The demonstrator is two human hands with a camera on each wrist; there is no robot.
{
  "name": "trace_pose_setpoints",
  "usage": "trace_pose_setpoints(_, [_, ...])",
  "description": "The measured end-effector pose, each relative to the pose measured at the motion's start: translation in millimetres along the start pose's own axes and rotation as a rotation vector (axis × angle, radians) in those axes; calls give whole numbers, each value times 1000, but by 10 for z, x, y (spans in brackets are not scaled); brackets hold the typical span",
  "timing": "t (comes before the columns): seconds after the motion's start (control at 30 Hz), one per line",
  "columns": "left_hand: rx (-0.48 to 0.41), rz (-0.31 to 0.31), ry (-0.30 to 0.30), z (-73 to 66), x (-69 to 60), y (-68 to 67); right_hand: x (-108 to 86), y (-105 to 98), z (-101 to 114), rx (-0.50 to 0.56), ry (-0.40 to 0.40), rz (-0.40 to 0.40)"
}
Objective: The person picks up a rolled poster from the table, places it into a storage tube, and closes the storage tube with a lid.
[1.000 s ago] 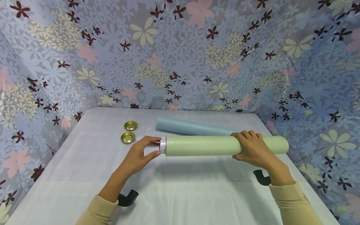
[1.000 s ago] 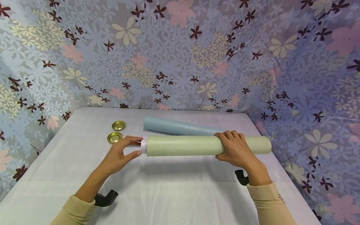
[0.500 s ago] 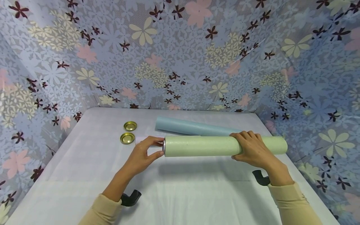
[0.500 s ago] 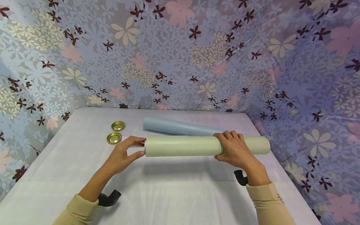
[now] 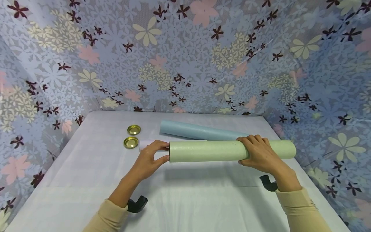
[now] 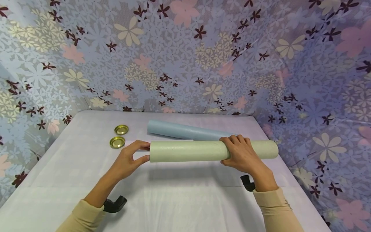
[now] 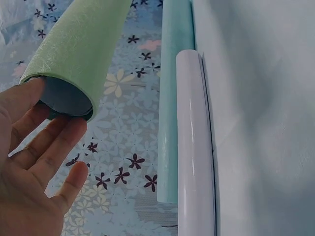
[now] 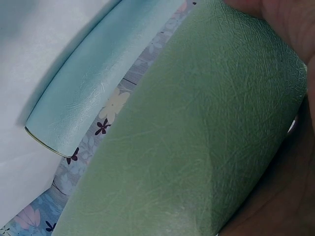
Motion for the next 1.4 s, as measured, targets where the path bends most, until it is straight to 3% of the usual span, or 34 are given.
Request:
trace_pose_setpoints(0.47, [46,-9,8,-12,49,-13,13,-12,3,-1,5,-3])
trace_pose_setpoints(0.73, [52,-28,2,13,20,-89,-13,-7,-16,-3,5,-20])
trace_pose_setpoints(0.9, [75,-39,-60,56,-1,-205,-29,-10,-22,-6,-1,-33])
trace_pose_setpoints(1.17, [154,-54,-189,147,29,-515,-21,-29,-42,-5,6,-41])
trace_pose_setpoints(1.4, [153,-92,-216,306,9,-681,-58,-35,-34,-5,-6,-38])
Point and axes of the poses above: each hand's wrist, its own x-axis towards the middle knuckle, its own y-axis out of the palm, z = x × y, the point moved 2 cm from there along x, towards the middle knuckle, and after that the axes turned 8 degrees about -y, right-handed, at the moved point
